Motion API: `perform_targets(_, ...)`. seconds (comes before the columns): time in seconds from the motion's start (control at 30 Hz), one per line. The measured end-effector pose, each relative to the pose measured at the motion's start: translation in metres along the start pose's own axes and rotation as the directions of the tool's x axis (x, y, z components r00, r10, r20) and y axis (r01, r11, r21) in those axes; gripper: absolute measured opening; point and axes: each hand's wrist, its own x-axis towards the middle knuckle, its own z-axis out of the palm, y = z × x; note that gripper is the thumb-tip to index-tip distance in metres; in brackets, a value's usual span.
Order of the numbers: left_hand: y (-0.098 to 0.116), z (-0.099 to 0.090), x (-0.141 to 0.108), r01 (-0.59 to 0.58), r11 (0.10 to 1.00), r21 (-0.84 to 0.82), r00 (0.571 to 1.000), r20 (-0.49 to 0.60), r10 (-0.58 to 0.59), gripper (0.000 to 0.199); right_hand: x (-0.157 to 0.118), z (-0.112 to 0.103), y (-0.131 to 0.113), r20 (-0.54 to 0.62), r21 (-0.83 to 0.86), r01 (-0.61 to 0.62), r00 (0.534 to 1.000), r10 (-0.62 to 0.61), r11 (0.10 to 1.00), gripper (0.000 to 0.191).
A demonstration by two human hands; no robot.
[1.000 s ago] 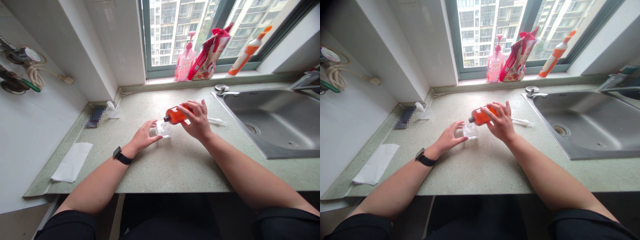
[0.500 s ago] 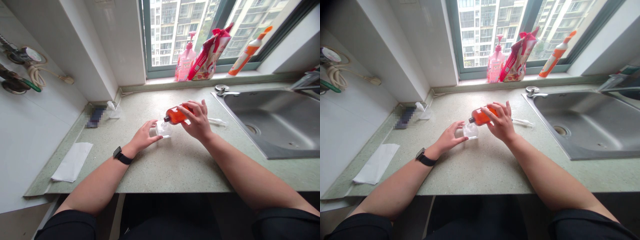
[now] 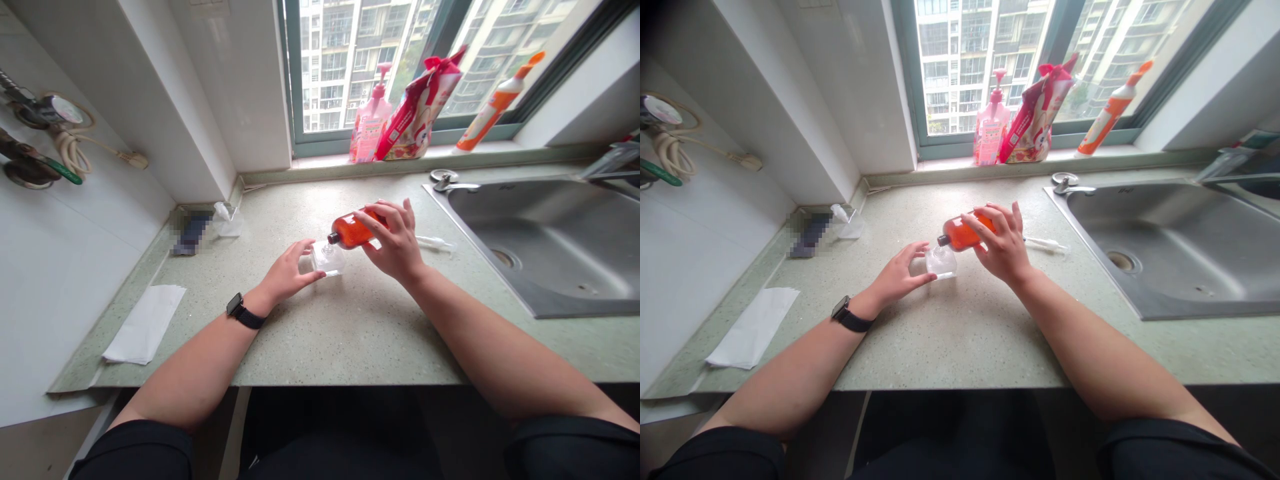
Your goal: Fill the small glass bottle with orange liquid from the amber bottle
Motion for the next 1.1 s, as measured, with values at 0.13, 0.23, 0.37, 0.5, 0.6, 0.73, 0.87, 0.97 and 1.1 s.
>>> perform_targets(0.13,0.0008,0.0001,0.0003,0.005,1.0,0.002,1.0,0.0,-0.005,0.07,0.0,-0.0002,0.0005,-0.006,0.001,0.01,1.0,-0.01,1.0,0.1)
perform_targets(0.23,0.0005,0.0003,0.0004,0.005,1.0,0.004,1.0,0.002,-0.005,0.07,-0.0003,-0.0001,0.0008,-0.013,0.007,0.023,1.0,-0.023,1.0,0.097)
perform_targets(0.37,-0.001,0.0006,0.0005,-0.005,1.0,0.008,1.0,-0.002,0.005,0.07,-0.0004,-0.0002,0.0001,-0.012,0.004,0.01,1.0,-0.01,1.0,0.098)
perform_targets(0.5,-0.0012,0.0006,0.0003,-0.009,1.0,0.008,1.0,-0.004,0.009,0.07,-0.0003,-0.0002,-0.0001,-0.003,-0.001,0.004,1.0,-0.004,1.0,0.102)
perform_targets(0.6,-0.0006,0.0003,0.0002,-0.007,1.0,0.008,1.0,-0.003,0.007,0.069,-0.0006,0.0004,0.0003,0.007,-0.002,-0.001,1.0,0.001,1.0,0.104)
perform_targets(0.73,0.0002,-0.0001,0.0002,-0.006,1.0,0.018,1.0,-0.002,0.006,0.069,-0.0006,0.0007,-0.0001,-0.005,-0.002,0.005,1.0,-0.005,1.0,0.103)
perform_targets(0.87,0.0014,-0.0008,-0.0001,0.0,1.0,0.024,1.0,0.007,0.0,0.069,-0.0003,-0.0004,-0.0011,-0.007,0.001,0.004,1.0,-0.004,1.0,0.1)
perform_targets(0.97,0.0019,-0.0012,-0.0005,0.009,0.999,0.032,1.0,0.008,-0.009,0.069,-0.0002,-0.0011,-0.0013,0.026,0.004,-0.022,0.999,0.022,1.0,0.101)
perform_targets(1.1,0.0025,-0.0013,-0.0007,0.006,0.997,0.071,1.0,-0.004,-0.006,0.07,-0.0003,-0.0012,-0.001,0.047,0.003,-0.037,0.998,0.037,0.999,0.102)
